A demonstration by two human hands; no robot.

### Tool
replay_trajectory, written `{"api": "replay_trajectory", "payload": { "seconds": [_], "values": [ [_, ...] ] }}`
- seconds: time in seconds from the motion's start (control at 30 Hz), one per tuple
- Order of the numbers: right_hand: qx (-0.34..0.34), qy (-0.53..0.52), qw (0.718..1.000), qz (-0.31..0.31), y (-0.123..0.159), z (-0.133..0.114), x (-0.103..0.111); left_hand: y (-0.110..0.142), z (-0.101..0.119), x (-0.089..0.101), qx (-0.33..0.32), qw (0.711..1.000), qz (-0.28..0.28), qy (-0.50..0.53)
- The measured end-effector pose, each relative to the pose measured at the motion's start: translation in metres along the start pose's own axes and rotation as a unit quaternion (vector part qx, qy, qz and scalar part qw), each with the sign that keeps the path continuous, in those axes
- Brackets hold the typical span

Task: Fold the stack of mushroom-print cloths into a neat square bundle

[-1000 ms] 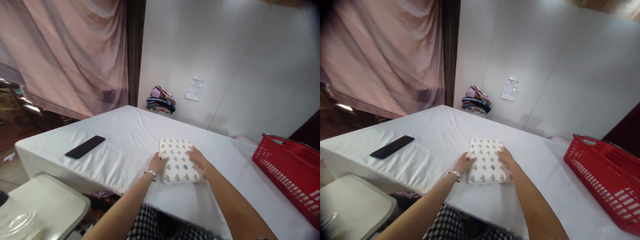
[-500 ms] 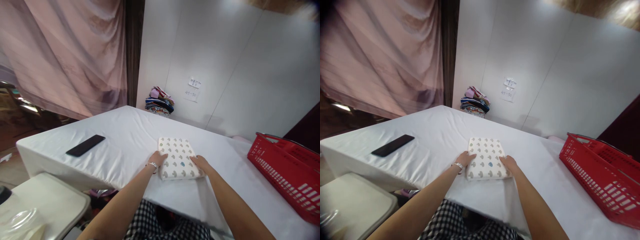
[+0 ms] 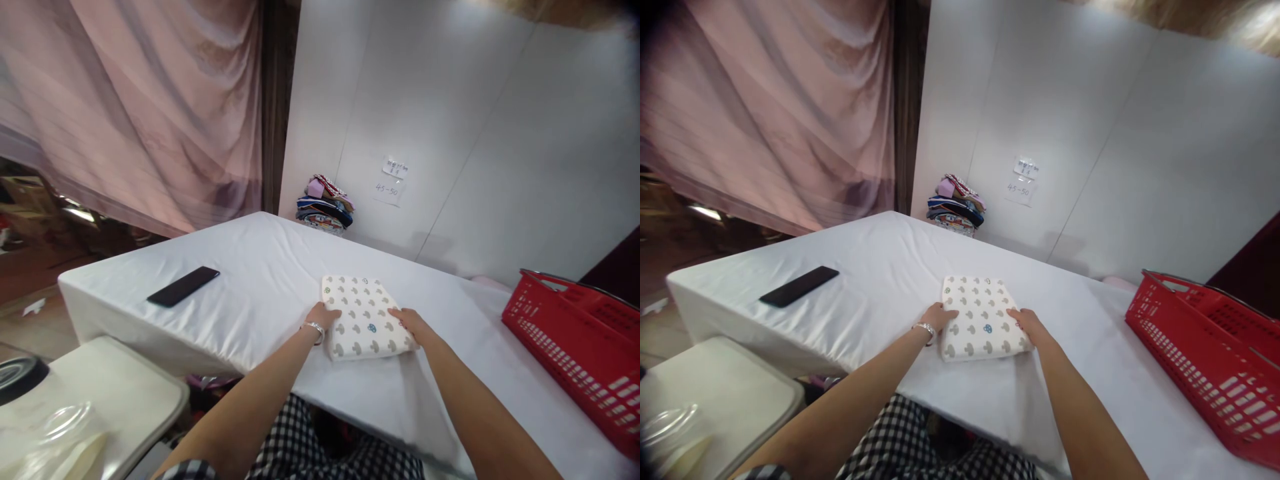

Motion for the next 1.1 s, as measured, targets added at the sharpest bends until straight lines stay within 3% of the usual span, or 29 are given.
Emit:
{"api": "replay_trajectory", "payload": {
  "seconds": [0.17, 0.3, 0.4, 0.47, 0.57, 0.63, 0.83, 0.97, 1.1],
  "values": [
    [0.010, 0.103, 0.993, 0.052, -0.010, 0.006, 0.023, 0.011, 0.000, -0.015, 0.010, 0.998, -0.055, 0.037],
    [0.035, 0.163, 0.983, 0.080, -0.006, -0.002, 0.021, 0.004, -0.003, 0.001, -0.021, 0.999, -0.003, 0.036],
    [0.129, 0.206, 0.962, 0.125, 0.010, -0.022, 0.002, -0.003, 0.005, 0.013, -0.086, 0.993, 0.083, 0.006],
    [0.204, 0.234, 0.940, 0.138, 0.024, -0.034, -0.018, -0.006, 0.019, 0.012, -0.162, 0.978, 0.123, -0.051],
    [0.220, 0.281, 0.931, 0.080, 0.038, -0.037, -0.048, -0.012, 0.043, -0.003, -0.281, 0.938, 0.124, -0.158],
    [0.224, 0.300, 0.925, 0.066, 0.043, -0.034, -0.060, -0.021, 0.054, -0.012, -0.317, 0.917, 0.107, -0.217],
    [0.226, 0.316, 0.919, 0.072, 0.042, -0.029, -0.062, -0.058, 0.046, -0.018, -0.213, 0.937, 0.017, -0.275],
    [0.231, 0.310, 0.919, 0.078, 0.042, -0.030, -0.061, -0.062, 0.040, -0.017, -0.219, 0.936, 0.040, -0.272],
    [0.239, 0.302, 0.919, 0.085, 0.043, -0.031, -0.063, -0.067, 0.050, -0.012, -0.225, 0.926, 0.060, -0.297]
  ]
}}
Point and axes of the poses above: each hand's wrist, its own y-axis away from the middle knuckle, its own x-axis out of the back of the hand, z = x × y, the point moved 3 cm from there along -y, towards the middle knuckle, and after that the axes turned 2 degrees about y, right-handed, at the moved point
